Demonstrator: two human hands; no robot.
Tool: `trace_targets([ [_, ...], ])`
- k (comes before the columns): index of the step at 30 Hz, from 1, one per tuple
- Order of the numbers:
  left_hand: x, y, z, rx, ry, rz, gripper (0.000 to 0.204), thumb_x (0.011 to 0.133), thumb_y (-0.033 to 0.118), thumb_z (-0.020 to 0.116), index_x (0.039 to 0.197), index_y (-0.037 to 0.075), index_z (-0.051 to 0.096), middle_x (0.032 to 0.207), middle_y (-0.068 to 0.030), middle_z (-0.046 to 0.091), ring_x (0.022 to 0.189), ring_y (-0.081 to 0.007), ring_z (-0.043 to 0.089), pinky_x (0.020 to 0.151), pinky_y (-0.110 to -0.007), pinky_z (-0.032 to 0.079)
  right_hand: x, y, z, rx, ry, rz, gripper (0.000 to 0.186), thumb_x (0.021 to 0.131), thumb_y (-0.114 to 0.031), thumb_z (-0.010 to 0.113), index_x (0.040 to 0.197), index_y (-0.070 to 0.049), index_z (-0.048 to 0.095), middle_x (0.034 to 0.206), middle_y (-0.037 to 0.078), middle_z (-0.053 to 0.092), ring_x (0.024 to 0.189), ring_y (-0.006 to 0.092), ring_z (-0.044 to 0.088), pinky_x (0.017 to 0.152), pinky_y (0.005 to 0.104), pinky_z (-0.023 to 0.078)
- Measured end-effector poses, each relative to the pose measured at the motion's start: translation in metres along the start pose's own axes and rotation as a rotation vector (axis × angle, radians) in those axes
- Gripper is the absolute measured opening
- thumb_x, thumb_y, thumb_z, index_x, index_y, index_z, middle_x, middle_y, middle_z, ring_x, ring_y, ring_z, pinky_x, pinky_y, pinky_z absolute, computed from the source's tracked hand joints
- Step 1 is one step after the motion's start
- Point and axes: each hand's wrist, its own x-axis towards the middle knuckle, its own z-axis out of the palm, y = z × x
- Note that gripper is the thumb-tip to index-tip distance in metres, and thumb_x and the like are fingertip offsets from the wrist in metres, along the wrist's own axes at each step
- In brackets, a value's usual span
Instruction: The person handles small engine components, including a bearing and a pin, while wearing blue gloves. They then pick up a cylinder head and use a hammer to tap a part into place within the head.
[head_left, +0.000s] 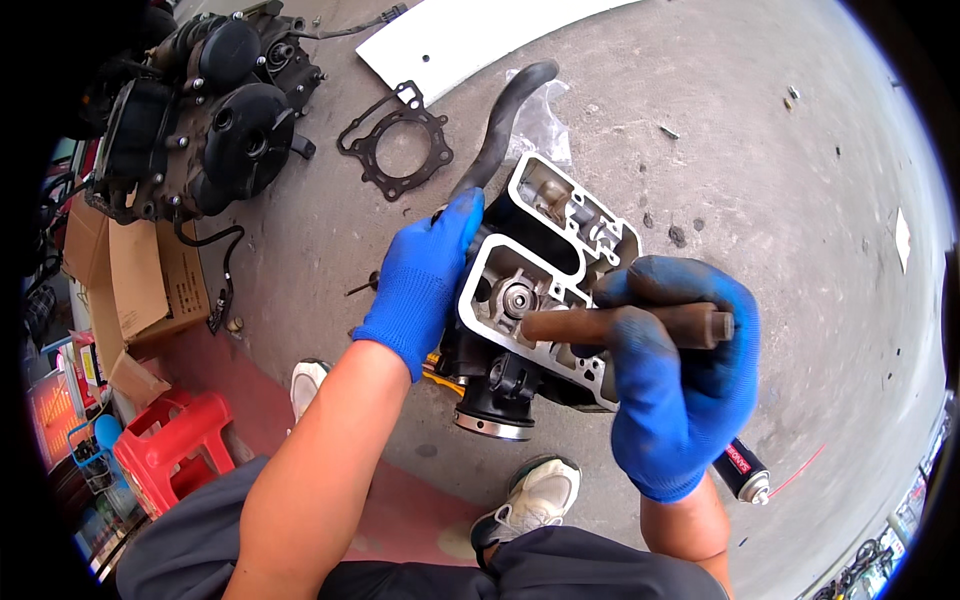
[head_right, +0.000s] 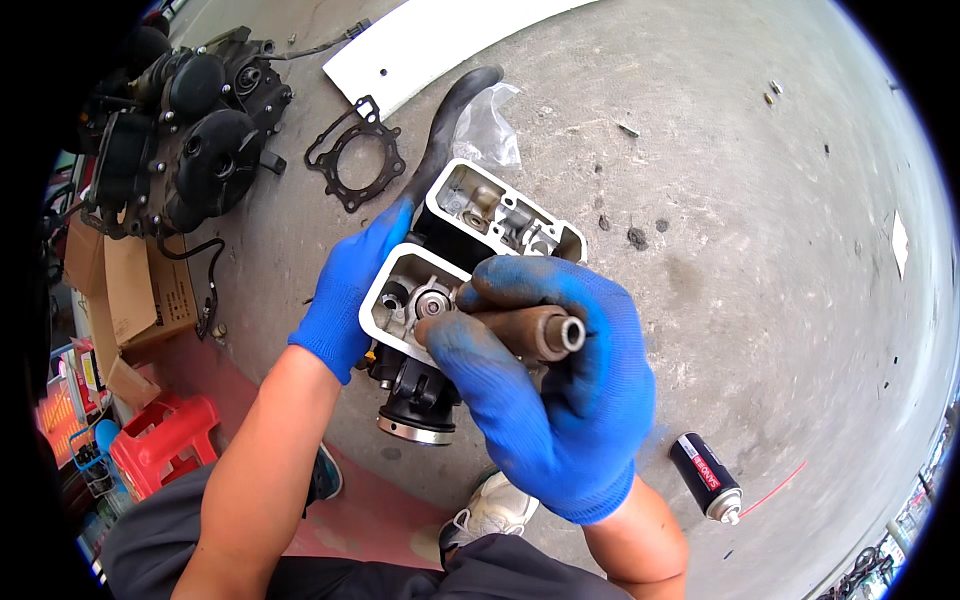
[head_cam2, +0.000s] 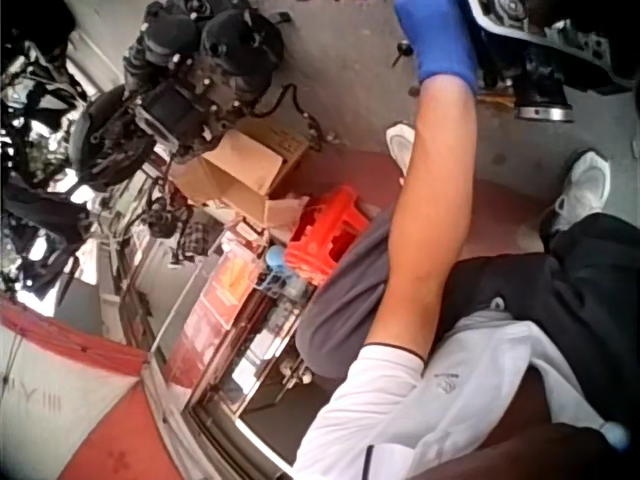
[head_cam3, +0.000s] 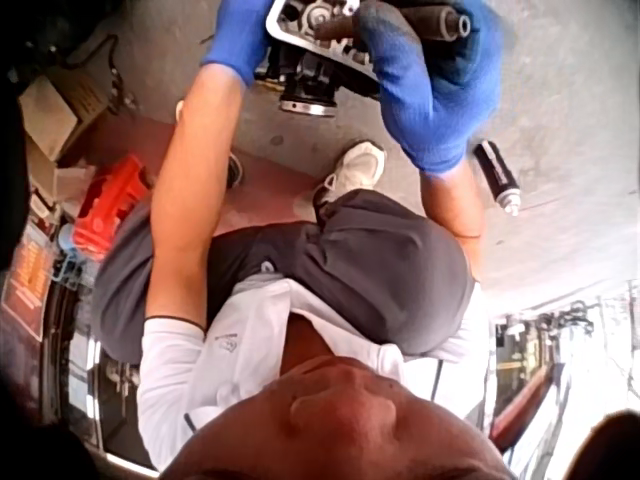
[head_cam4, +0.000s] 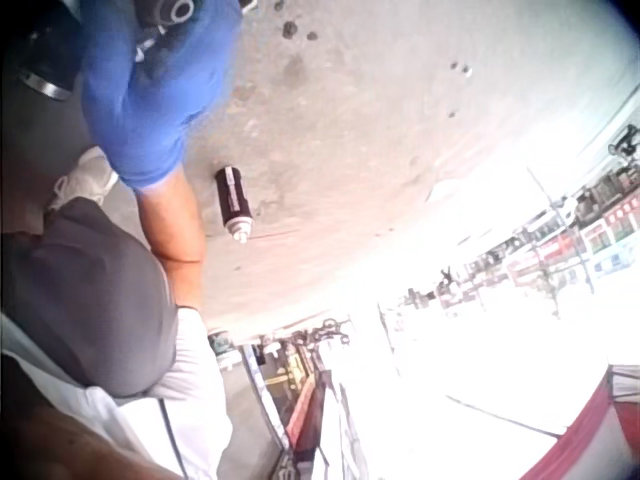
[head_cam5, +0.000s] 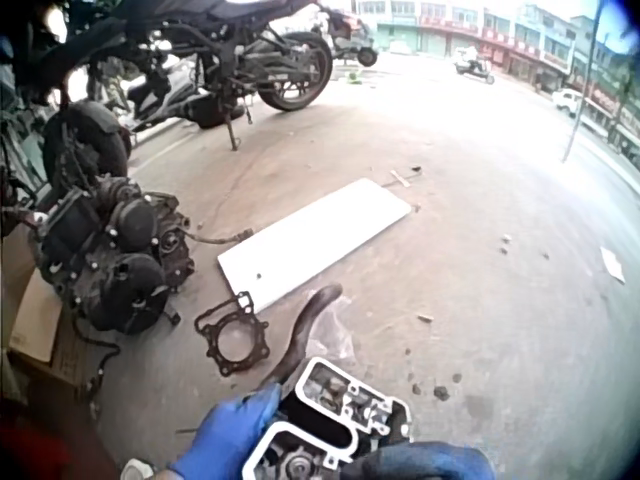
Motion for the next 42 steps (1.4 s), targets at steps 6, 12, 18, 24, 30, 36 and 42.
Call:
trace_targets([
  [6, 0.005, -0.002, -0.002, 0.039, 0.001, 0.024, 0.053, 0.092, 0.053, 0.064, 0.085, 0.001, 0.069, 0.073, -0.0033, 0.062, 0.063, -0.0107, 0.055, 0.060, -0.027, 0.046, 0.006, 0.030, -0.002, -0.278, -0.087, -0.008, 0.042, 0.095, 0.001, 0.059, 0.134, 0.002, 0.042, 0.102, 0.018, 0.069, 0.098, 0.0181, 0.065, 0.088, 0.0312, 0.052],
  [12, 0.006, -0.002, -0.007, 0.054, -0.004, 0.029, 0.053, 0.093, 0.052, 0.063, 0.083, 0.000, 0.066, 0.070, -0.0025, 0.059, 0.064, -0.0086, 0.051, 0.059, -0.027, 0.044, 0.017, -0.022, -0.010, -0.296, 0.119, -0.191, 0.036, 0.101, -0.014, 0.054, 0.133, 0.001, 0.044, 0.095, 0.019, 0.071, 0.083, 0.0211, 0.070, 0.074, 0.0307, 0.055],
  [18, 0.005, 0.000, -0.005, 0.204, 0.061, 0.034, 0.058, 0.091, 0.054, 0.063, 0.082, -0.004, 0.065, 0.071, -0.0062, 0.061, 0.067, -0.0127, 0.054, 0.063, -0.031, 0.047, 0.013, 0.010, -0.015, -0.603, -0.221, -0.281, 0.035, 0.095, -0.008, 0.064, 0.126, -0.003, 0.050, 0.102, 0.018, 0.071, 0.083, 0.0210, 0.070, 0.075, 0.0328, 0.056],
  [24, -0.004, 0.007, 0.004, 0.252, 0.041, 0.053, 0.057, 0.092, 0.052, 0.062, 0.079, -0.003, 0.066, 0.071, -0.0077, 0.062, 0.068, -0.0127, 0.055, 0.066, -0.033, 0.048, 0.013, 0.010, 0.001, -0.366, -0.084, -0.194, 0.031, 0.096, -0.009, 0.063, 0.124, -0.003, 0.049, 0.093, 0.018, 0.073, 0.081, 0.0207, 0.069, 0.074, 0.0310, 0.054],
  [30, -0.004, 0.004, 0.001, 0.058, -0.006, 0.026, 0.053, 0.094, 0.050, 0.062, 0.082, -0.002, 0.068, 0.071, -0.0033, 0.061, 0.064, -0.0095, 0.053, 0.061, -0.028, 0.046, 0.007, -0.009, -0.021, -0.440, 0.039, -0.324, 0.031, 0.102, -0.017, 0.049, 0.129, -0.003, 0.044, 0.099, 0.019, 0.070, 0.084, 0.0229, 0.069, 0.076, 0.0311, 0.054],
  [36, 0.013, -0.006, -0.011, 0.241, 0.011, 0.212, 0.052, 0.094, 0.050, 0.062, 0.084, -0.001, 0.067, 0.072, -0.0030, 0.061, 0.064, -0.0092, 0.052, 0.061, -0.029, 0.046, 0.012, 0.003, -0.005, -0.293, -0.064, -0.144, 0.038, 0.098, -0.018, 0.062, 0.129, -0.007, 0.042, 0.094, 0.016, 0.071, 0.083, 0.0241, 0.071, 0.070, 0.0329, 0.055],
  [42, 0.001, 0.001, -0.003, 0.180, 0.040, 0.034, 0.055, 0.092, 0.052, 0.063, 0.085, -0.002, 0.069, 0.073, -0.0065, 0.064, 0.070, -0.0117, 0.056, 0.066, -0.031, 0.048, 0.012, 0.028, -0.009, -0.369, -0.209, -0.205, 0.023, 0.098, -0.015, 0.060, 0.115, -0.002, 0.054, 0.098, 0.016, 0.071, 0.081, 0.0230, 0.071, 0.073, 0.0317, 0.056],
])
